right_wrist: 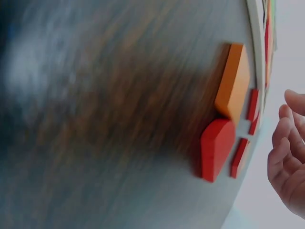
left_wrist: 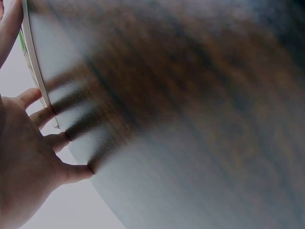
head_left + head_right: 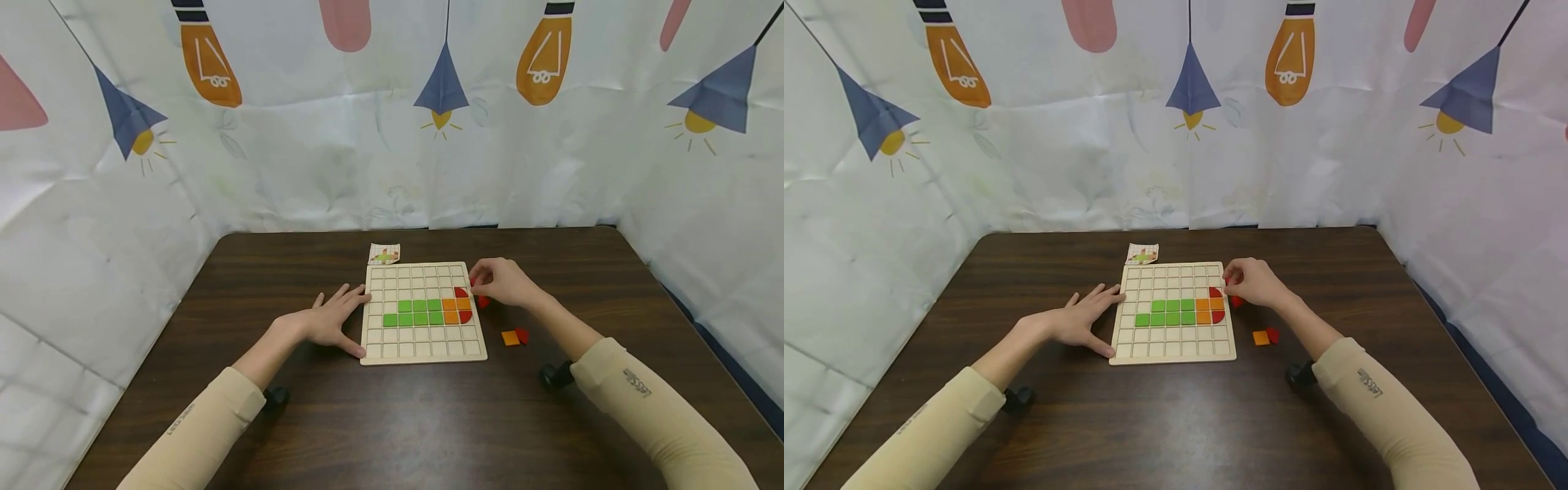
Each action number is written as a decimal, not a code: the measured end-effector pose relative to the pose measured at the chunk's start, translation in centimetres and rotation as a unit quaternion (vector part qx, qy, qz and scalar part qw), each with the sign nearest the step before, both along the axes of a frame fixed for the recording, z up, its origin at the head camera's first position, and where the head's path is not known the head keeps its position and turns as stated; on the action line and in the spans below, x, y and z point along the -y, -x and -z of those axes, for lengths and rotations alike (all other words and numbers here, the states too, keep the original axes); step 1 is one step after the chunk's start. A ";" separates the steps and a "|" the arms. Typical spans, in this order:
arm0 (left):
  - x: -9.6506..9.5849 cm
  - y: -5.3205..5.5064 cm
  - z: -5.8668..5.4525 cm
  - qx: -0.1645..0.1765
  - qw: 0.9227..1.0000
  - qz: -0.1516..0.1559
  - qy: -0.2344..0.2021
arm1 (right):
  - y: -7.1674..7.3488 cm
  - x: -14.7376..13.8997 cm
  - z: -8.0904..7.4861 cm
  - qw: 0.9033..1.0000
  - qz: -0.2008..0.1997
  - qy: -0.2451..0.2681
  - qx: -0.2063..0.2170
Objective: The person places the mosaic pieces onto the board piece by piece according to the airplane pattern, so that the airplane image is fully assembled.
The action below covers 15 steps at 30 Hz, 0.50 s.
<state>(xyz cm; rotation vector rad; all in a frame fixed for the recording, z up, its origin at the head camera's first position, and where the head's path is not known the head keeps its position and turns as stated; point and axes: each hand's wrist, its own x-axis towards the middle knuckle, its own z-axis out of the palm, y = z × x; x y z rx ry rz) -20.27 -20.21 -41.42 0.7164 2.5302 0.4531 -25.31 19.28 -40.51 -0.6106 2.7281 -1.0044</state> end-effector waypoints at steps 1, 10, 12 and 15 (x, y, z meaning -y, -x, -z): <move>0.0 0.0 0.1 0.001 1.000 0.001 -0.001 | 0.1 -0.1 0.2 1.000 0.003 -0.002 0.003; -0.1 -0.3 0.0 0.002 1.000 -0.002 0.001 | 1.3 -0.7 1.2 0.999 0.038 -0.030 0.005; -0.1 -0.2 -0.1 0.000 1.000 -0.001 0.002 | 1.4 -0.7 1.2 0.998 0.045 -0.038 0.004; 0.0 -0.1 -0.2 -0.002 1.000 0.000 0.002 | 1.6 -0.7 1.1 0.997 0.054 -0.052 0.005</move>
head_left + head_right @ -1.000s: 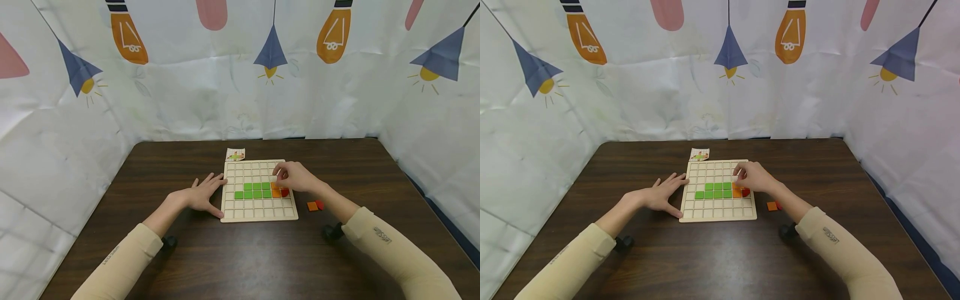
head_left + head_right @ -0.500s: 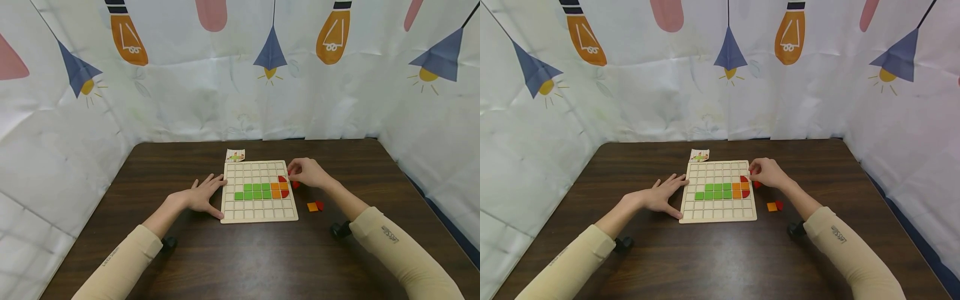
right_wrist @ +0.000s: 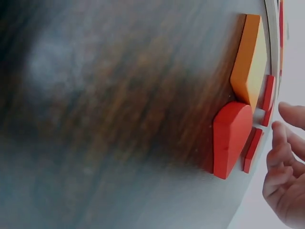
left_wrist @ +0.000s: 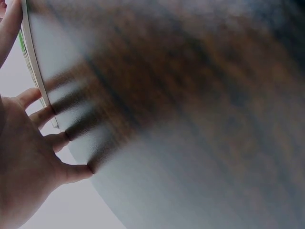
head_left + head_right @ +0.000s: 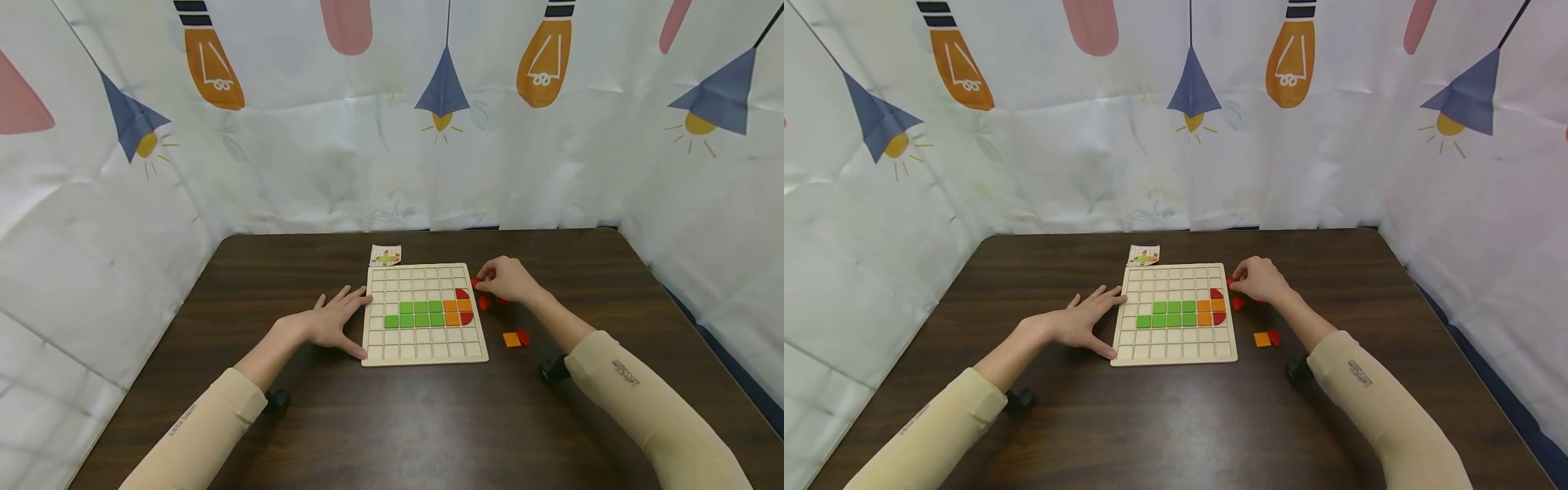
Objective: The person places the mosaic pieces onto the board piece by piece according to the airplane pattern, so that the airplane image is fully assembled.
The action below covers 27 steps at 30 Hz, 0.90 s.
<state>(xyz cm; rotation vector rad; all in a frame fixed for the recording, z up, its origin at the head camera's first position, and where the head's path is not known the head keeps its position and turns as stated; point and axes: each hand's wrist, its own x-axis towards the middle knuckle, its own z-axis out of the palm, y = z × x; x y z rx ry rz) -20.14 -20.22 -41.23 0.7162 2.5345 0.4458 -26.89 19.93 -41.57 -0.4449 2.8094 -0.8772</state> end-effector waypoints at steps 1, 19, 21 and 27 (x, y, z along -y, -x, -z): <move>0.0 0.0 0.0 0.000 1.000 0.000 0.000 | 0.0 0.0 0.0 1.000 0.001 -0.006 0.000; -0.1 0.1 -0.1 -0.001 1.000 0.000 0.001 | 0.3 0.2 -0.3 0.998 0.011 -0.061 -0.003; -0.1 0.2 -0.1 -0.001 1.000 0.001 0.002 | 0.4 0.1 -0.3 0.998 0.011 -0.062 -0.004; 0.0 0.1 0.0 0.001 1.000 0.002 -0.001 | 0.7 0.2 -0.1 0.999 -0.001 -0.048 -0.009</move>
